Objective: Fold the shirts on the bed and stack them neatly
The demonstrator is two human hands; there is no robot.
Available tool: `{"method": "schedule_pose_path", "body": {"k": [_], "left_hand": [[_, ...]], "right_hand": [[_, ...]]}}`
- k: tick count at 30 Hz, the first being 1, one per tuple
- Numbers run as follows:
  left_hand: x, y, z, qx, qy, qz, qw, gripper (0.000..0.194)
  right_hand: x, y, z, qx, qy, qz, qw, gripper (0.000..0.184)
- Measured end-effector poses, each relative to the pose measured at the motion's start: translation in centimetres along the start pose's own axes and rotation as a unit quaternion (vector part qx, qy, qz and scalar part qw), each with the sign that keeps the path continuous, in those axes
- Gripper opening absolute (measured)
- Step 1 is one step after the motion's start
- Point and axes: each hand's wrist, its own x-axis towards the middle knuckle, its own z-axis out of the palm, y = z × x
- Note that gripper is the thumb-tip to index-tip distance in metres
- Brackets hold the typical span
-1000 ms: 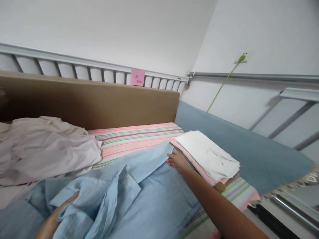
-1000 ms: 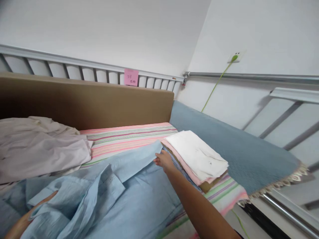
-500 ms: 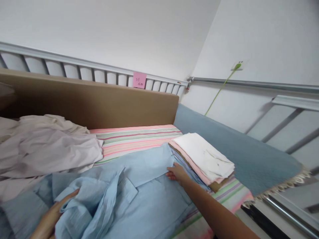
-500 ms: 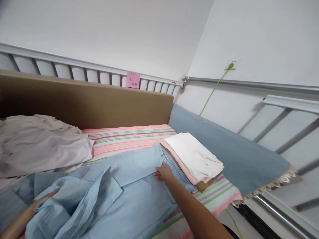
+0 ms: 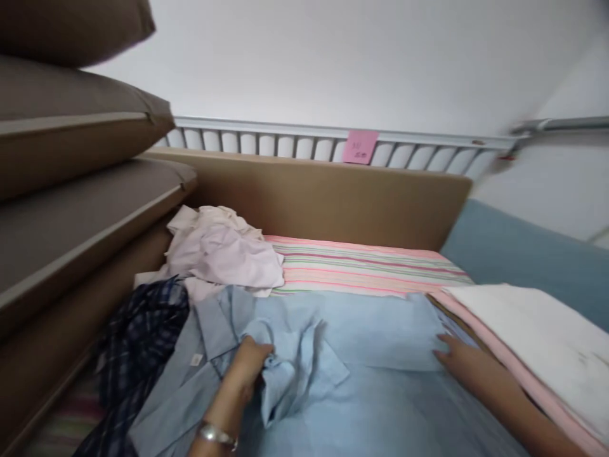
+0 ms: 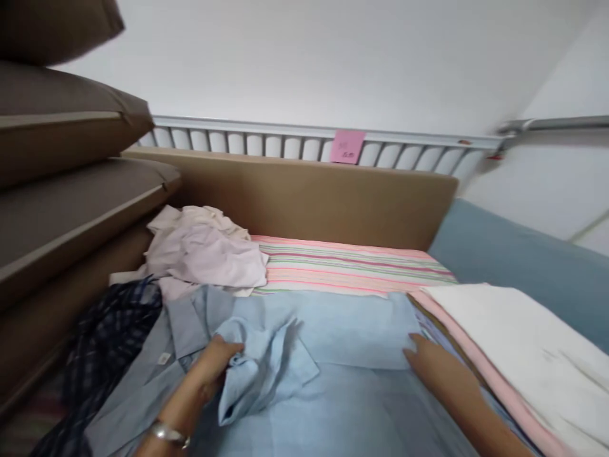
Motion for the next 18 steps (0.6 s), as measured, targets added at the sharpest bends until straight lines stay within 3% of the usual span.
{"method": "schedule_pose_path", "body": {"k": [2,4,7,10,14,18], "left_hand": [[0.4,-0.5,-0.2,0.097,0.020,0.028,0.995,0.045],[0.5,-0.8,-0.3,0.153,0.036,0.053,0.986,0.048],[0.2,-1.1,-0.5,0.214,0.039,0.072,0.973,0.048],[-0.3,-1.0,-0.5,0.282,0.035,0.066,0.956,0.046],[-1.0,-0.6,-0.5,0.334,0.029,0.063,0.940,0.043],[-1.4,-0.1,-0.6,0.345,0.018,0.065,0.936,0.042]], "right_hand": [[0.8,-4.4,0.1,-0.032,0.003,-0.095,0.995,0.036],[0.6,-11.0,1.0,0.016,-0.045,-0.188,0.981,0.037],[-0.2,-21.8,3.7,0.093,-0.100,-0.304,0.943,0.031],[-0.4,-30.7,7.2,0.123,-0.115,-0.400,0.901,0.031],[0.3,-38.1,10.7,0.124,-0.164,-0.396,0.895,0.034],[1.3,-41.5,11.5,0.140,-0.224,-0.391,0.882,0.007]]}}
